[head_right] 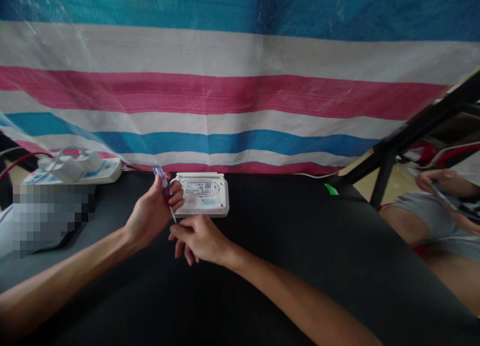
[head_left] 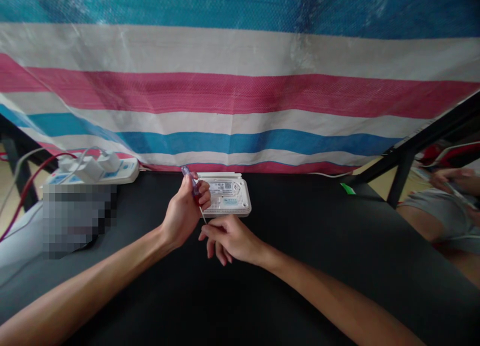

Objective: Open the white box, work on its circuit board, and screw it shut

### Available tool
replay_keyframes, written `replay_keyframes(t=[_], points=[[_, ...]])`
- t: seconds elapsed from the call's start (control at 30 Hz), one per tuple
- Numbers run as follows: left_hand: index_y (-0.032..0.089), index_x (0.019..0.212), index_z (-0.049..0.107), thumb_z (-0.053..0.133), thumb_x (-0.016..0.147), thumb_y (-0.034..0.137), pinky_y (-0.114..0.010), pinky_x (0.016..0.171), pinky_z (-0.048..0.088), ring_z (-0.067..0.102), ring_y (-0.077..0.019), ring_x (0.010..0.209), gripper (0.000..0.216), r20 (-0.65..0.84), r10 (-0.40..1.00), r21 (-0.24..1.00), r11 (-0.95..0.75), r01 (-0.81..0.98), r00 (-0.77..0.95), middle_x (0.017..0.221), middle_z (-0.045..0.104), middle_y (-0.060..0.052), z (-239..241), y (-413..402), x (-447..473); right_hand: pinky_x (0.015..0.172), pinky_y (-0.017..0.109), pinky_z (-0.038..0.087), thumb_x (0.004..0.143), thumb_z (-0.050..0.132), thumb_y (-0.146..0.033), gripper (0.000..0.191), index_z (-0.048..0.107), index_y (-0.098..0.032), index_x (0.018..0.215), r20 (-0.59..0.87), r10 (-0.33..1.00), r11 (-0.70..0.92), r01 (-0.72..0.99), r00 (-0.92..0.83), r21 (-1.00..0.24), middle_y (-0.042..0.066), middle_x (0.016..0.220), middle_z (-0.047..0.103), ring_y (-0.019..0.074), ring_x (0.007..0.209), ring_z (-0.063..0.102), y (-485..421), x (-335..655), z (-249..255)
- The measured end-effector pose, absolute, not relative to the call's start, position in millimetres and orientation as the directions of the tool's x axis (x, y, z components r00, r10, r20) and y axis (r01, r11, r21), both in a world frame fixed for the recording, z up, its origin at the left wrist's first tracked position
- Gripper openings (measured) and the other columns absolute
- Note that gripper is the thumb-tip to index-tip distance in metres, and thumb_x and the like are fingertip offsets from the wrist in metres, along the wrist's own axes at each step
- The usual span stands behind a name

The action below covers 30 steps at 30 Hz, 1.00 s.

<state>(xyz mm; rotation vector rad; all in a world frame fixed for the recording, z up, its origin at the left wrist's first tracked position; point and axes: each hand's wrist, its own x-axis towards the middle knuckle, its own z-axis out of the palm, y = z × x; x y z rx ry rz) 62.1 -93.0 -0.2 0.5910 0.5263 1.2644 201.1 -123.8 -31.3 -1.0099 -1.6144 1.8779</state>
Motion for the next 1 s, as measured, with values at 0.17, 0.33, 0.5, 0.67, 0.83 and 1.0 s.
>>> replay_keyframes(t=[0.17, 0.33, 0.5, 0.67, 0.83, 1.0], points=[[0.021, 0.088, 0.052, 0.058, 0.094, 0.040, -0.021, 0.058, 0.043, 0.045, -0.0104, 0.063, 0.021, -0.026, 0.984, 0.719, 0.142, -0.680, 0.178, 0.077, 0.044, 0.001, -7.2, -89.3, 61.9, 0.029, 0.015, 0.032, 0.092, 0.053, -0.049, 0.037, 0.057, -0.016, 0.076, -0.156, 0.806, -0.130, 0.086, -0.571, -0.988, -0.003, 0.054, 0.057, 0.0056, 0.034, 0.047, -119.3, 204.3, -33.1], [0.016, 0.090, 0.067, 0.068, 0.087, 0.032, -0.021, 0.062, 0.044, 0.051, -0.0110, 0.068, 0.017, 0.061, 0.995, 0.893, -0.021, -0.450, 0.076, 0.076, 0.056, -0.001, -18.5, -71.5, 49.6, 0.031, 0.016, 0.032, 0.091, 0.054, -0.044, 0.032, 0.059, -0.016, 0.075, -0.058, 0.897, -0.012, 0.107, -0.439, -0.994, -0.003, 0.056, 0.057, 0.0058, 0.036, 0.047, -106.3, 218.4, -23.2], [0.016, 0.090, 0.072, 0.084, 0.069, 0.022, -0.023, 0.074, 0.048, 0.060, -0.0122, 0.076, 0.025, 0.172, 0.983, 0.926, -0.139, -0.350, 0.063, 0.084, 0.067, -0.001, -26.3, -56.5, 35.9, 0.034, 0.019, 0.033, 0.089, 0.054, -0.046, 0.033, 0.060, -0.016, 0.076, 0.050, 0.952, 0.096, 0.137, -0.302, -0.986, -0.002, 0.057, 0.056, 0.0071, 0.038, 0.048, -85.8, 234.8, -22.0], [0.015, 0.084, 0.073, 0.085, 0.069, 0.028, -0.025, 0.062, 0.047, 0.061, -0.0148, 0.067, 0.024, 0.211, 0.959, 0.975, -0.193, -0.108, 0.190, 0.076, 0.068, -0.004, -18.8, -48.0, 21.9, 0.039, 0.022, 0.037, 0.090, 0.055, -0.045, 0.033, 0.061, -0.017, 0.073, 0.142, 0.957, 0.191, 0.179, -0.253, -0.965, -0.001, 0.059, 0.056, 0.0083, 0.042, 0.049, -77.1, 243.7, -20.6], [0.016, 0.069, 0.067, 0.068, 0.086, 0.039, -0.025, 0.059, 0.042, 0.052, -0.0154, 0.062, 0.029, 0.237, 0.873, 0.937, -0.321, 0.135, 0.426, 0.064, 0.059, -0.003, -6.0, -41.8, 4.7, 0.042, 0.023, 0.037, 0.091, 0.054, -0.045, 0.034, 0.060, -0.018, 0.071, 0.179, 0.952, 0.244, 0.258, -0.249, -0.935, -0.002, 0.058, 0.054, 0.0097, 0.043, 0.049, -77.4, 247.8, -17.0], [0.018, 0.069, 0.063, 0.061, 0.090, 0.040, -0.024, 0.053, 0.036, 0.045, -0.0141, 0.056, 0.031, 0.204, 0.869, 0.922, -0.326, 0.209, 0.452, 0.062, 0.054, -0.001, -8.3, -43.4, 4.5, 0.047, 0.023, 0.038, 0.094, 0.051, -0.036, 0.032, 0.058, -0.019, 0.068, 0.163, 0.918, 0.301, 0.367, -0.361, -0.880, -0.002, 0.055, 0.053, 0.0110, 0.048, 0.050, -78.3, 247.8, -18.7]])
